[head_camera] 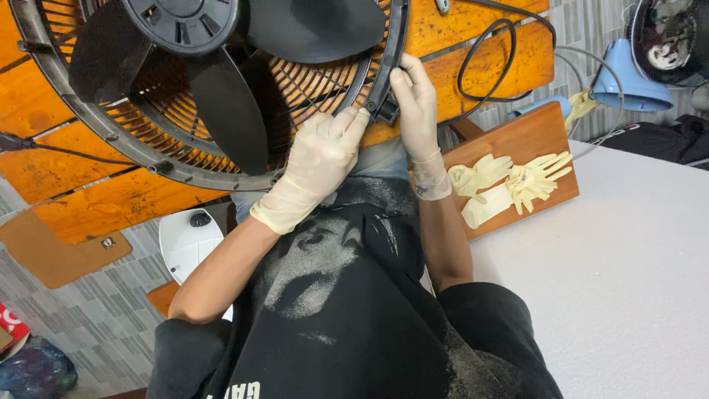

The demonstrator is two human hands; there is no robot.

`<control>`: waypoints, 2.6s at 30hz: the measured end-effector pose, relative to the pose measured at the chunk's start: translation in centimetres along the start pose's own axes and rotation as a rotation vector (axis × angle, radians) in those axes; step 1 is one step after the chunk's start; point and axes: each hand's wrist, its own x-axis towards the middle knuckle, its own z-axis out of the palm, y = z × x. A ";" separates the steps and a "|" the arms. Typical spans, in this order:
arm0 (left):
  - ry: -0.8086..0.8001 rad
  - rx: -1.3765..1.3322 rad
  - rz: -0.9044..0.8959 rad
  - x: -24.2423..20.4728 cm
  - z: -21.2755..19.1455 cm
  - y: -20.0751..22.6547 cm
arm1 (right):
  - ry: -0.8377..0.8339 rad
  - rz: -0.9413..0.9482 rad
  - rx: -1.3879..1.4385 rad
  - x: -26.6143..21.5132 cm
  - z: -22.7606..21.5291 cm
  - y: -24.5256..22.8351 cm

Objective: Repairing the rim of an industrial fan guard using a screwdriver and a cloth.

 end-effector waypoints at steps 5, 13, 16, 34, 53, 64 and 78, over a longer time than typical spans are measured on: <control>0.119 0.007 0.019 0.2 -1.1 0.3 | 0.008 -0.023 -0.049 0.1 -0.2 0.1; 0.055 -0.030 -0.058 -0.4 -0.3 0.0 | -0.047 -0.042 -0.084 -0.2 -0.2 -0.8; 0.051 -0.063 -0.069 0.1 0.4 0.0 | -0.066 -0.035 -0.156 -0.2 -0.2 -1.1; 0.249 -0.180 -0.185 -1.3 -2.1 -0.1 | 0.208 0.224 -0.321 -0.4 0.3 -0.7; 0.227 -0.065 -0.235 0.2 5.9 0.8 | 0.219 0.089 -0.103 0.5 -7.0 7.5; -0.050 -0.016 -0.272 0.9 3.0 1.5 | 0.289 0.250 -0.214 -0.7 -0.8 0.8; -0.041 -0.011 -0.308 -0.6 2.5 1.4 | 0.236 0.245 -0.231 -0.3 -1.0 0.8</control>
